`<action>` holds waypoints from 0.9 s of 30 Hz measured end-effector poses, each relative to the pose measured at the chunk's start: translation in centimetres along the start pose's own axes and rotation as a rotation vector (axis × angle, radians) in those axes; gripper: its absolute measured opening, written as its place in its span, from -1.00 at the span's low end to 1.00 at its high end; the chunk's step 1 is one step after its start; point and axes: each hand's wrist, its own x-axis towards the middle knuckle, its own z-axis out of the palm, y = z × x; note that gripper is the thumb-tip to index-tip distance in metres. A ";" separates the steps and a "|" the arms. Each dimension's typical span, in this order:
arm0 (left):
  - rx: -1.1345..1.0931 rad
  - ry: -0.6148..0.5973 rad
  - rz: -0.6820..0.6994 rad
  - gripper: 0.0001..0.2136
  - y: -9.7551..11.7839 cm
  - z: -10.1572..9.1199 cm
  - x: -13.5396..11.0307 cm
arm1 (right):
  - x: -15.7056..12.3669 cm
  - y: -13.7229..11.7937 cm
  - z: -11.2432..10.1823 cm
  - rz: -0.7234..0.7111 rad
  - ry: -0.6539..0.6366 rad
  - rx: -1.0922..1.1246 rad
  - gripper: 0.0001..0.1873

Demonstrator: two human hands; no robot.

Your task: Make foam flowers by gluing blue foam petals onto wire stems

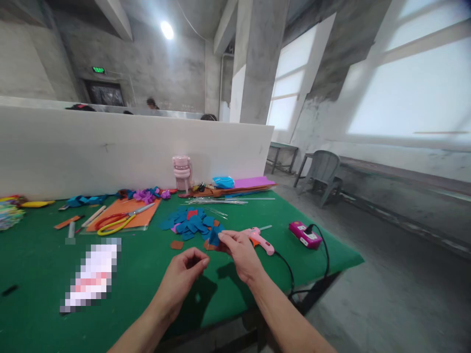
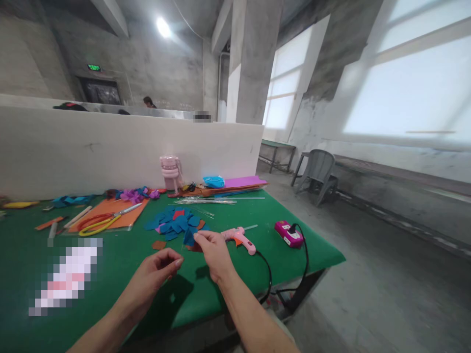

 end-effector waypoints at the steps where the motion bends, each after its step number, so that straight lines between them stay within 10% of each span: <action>1: 0.000 0.000 -0.002 -0.76 0.0 0.0 0.0 | 0.0 0.0 0.0 -0.003 -0.002 0.003 -0.74; 27: 0.045 0.009 0.026 -0.79 -0.4 0.1 0.4 | -0.3 -0.1 0.0 -0.038 -0.060 0.059 -0.79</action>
